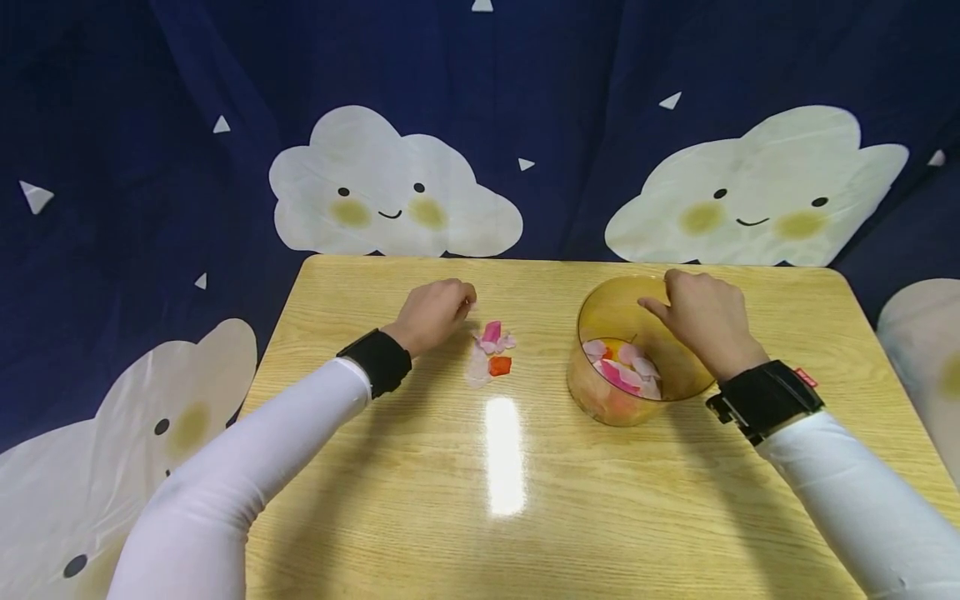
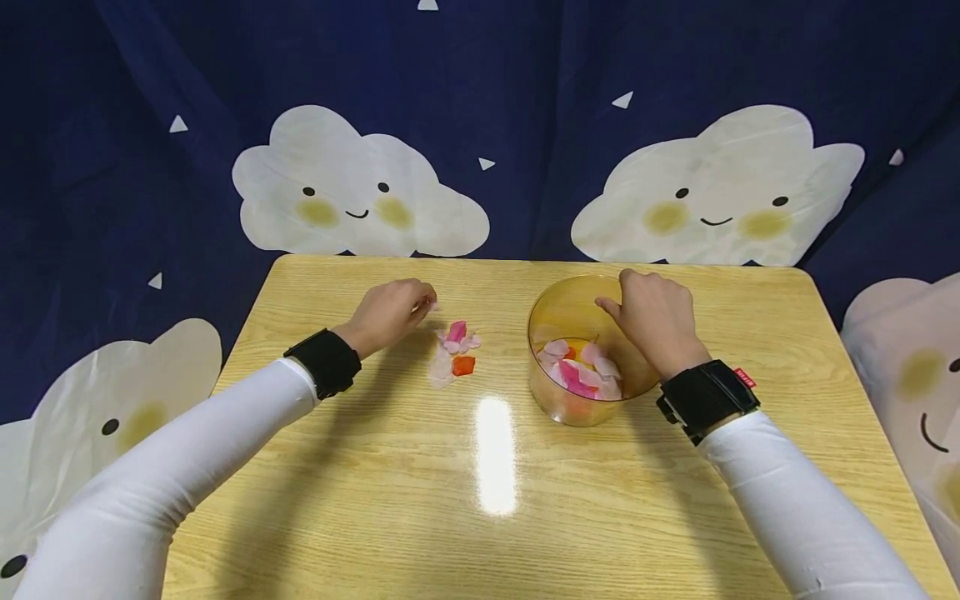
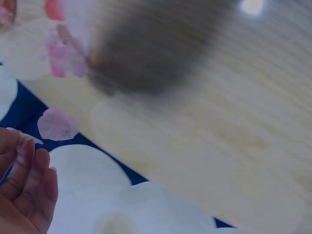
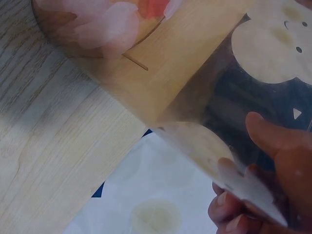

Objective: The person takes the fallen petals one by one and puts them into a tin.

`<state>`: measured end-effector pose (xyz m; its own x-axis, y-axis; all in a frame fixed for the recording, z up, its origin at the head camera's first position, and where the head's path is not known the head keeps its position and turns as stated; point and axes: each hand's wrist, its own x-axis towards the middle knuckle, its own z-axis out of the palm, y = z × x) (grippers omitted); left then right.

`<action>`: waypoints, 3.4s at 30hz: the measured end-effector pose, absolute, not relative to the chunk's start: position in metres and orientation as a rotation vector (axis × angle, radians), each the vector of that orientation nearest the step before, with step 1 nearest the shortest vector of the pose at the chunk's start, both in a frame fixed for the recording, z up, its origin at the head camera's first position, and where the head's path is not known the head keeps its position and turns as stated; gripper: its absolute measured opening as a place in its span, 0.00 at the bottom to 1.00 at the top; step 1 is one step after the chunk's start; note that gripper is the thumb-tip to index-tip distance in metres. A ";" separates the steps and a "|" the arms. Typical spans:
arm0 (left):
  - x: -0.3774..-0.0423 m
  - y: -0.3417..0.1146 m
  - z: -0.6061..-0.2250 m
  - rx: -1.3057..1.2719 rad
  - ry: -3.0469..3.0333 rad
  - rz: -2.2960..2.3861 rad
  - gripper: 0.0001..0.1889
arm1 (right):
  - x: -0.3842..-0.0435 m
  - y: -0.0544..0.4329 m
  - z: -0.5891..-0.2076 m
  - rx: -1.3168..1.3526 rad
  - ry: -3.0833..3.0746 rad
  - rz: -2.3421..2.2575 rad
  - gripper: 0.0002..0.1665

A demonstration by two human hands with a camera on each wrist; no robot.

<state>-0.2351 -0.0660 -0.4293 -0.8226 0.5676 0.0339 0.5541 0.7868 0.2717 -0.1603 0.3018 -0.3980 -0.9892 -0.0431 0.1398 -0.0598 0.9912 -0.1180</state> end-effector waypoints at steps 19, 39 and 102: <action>-0.209 -0.023 -0.381 1.160 2.870 0.402 0.08 | -0.160 0.302 -0.398 0.073 -2.999 0.187 0.29; -0.196 0.005 -0.353 1.351 2.820 0.442 0.08 | -0.160 0.302 -0.397 0.076 -3.012 0.191 0.29; -0.178 0.096 -0.357 1.621 2.481 0.078 0.08 | -0.160 0.304 -0.397 0.054 -3.010 0.220 0.28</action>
